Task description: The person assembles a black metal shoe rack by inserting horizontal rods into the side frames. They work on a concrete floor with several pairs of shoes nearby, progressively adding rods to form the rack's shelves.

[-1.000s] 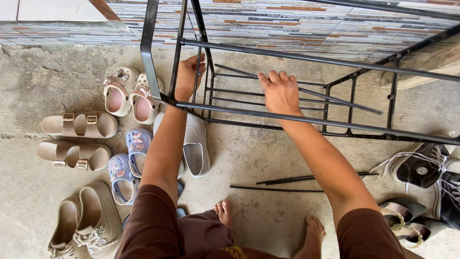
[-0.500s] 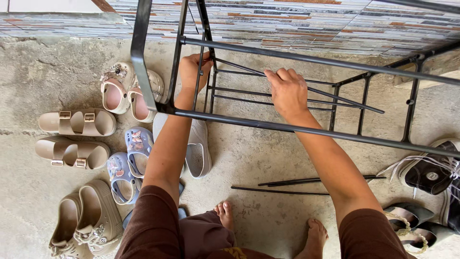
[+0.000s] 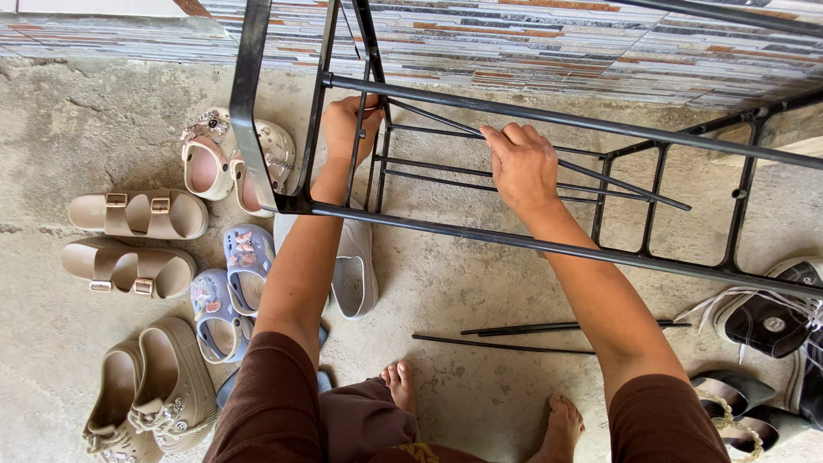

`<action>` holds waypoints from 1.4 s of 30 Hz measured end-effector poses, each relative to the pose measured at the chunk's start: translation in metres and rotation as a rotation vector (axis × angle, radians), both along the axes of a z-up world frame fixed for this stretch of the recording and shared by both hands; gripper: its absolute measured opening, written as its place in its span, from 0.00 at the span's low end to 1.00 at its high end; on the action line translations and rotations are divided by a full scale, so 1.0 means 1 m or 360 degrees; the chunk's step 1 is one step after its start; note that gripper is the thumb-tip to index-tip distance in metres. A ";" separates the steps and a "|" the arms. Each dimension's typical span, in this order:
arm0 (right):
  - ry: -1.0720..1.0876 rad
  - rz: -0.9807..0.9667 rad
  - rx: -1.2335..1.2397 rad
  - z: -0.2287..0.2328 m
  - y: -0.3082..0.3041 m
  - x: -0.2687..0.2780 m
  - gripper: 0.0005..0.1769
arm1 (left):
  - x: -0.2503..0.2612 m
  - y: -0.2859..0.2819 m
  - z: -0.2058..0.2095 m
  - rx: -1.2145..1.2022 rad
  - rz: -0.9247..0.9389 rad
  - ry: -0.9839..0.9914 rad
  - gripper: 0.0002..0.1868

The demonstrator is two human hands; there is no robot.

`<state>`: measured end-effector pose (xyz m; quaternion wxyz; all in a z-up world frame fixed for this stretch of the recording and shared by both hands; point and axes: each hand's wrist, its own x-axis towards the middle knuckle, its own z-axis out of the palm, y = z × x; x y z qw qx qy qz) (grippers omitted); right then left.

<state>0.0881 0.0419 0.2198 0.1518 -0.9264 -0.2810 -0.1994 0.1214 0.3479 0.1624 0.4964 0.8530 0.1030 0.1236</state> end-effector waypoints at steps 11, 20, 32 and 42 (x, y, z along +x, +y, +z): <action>0.0014 0.0046 0.0008 -0.007 -0.001 0.008 0.11 | -0.001 -0.003 0.000 -0.0050 0.0050 0.0081 0.12; 0.0462 0.0073 -0.0125 -0.014 -0.011 0.065 0.12 | 0.001 -0.005 -0.009 0.0000 0.0001 -0.0087 0.11; 0.0718 -0.0013 -0.0005 -0.031 0.005 0.072 0.15 | -0.001 0.016 -0.037 -0.0090 -0.0103 -0.0043 0.13; -0.0065 0.0054 -0.0385 -0.031 -0.015 0.035 0.31 | -0.206 -0.032 0.048 0.0483 -0.0179 -0.1047 0.14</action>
